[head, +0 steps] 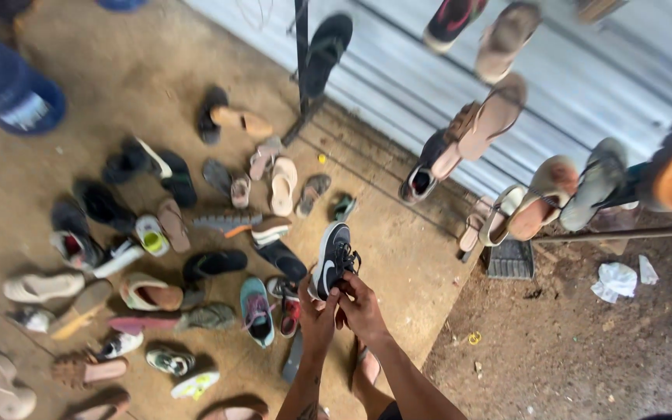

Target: Organizing and placing various shoes and sandals onto a shoe rack.

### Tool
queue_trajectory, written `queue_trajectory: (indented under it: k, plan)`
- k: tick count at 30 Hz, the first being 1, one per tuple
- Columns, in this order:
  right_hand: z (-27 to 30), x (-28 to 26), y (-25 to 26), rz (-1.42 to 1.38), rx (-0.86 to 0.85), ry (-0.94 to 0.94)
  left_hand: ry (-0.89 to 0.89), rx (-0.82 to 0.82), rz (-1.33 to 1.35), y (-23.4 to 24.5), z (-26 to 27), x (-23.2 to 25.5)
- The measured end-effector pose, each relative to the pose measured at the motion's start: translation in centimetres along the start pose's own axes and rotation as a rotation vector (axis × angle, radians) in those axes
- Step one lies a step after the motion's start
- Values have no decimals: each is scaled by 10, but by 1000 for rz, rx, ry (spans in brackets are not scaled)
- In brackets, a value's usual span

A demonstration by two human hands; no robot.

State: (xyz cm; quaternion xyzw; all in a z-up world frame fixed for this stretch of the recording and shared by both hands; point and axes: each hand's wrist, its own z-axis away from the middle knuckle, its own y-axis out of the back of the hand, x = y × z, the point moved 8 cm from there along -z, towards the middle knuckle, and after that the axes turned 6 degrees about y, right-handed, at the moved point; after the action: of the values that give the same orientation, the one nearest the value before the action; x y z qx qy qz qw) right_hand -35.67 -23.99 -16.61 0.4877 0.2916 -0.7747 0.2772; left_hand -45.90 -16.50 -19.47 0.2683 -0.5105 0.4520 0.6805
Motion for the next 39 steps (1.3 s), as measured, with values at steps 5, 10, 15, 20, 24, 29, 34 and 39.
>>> queue_trajectory:
  k: [5,10,15,20,24,29,34,39]
  plan:
    - [44,-97,-14,142,-85,117,118,-64,160,-23,26,93]
    - [75,-152,-6,277,-69,201,86,-57,199,-37,47,132]
    - [86,-195,14,412,-55,405,244,-13,287,-57,63,140]
    - [107,-248,36,622,-54,559,224,-36,336,-89,72,146]
    - [107,-272,53,757,-62,652,189,-126,353,-120,68,161]
    - [102,-278,81,815,13,822,249,-204,399,-158,71,181]
    - [88,-286,106,877,152,794,107,-334,-16,-185,77,229]
    - [66,-303,124,830,176,762,-814,-385,-582,-207,80,278]
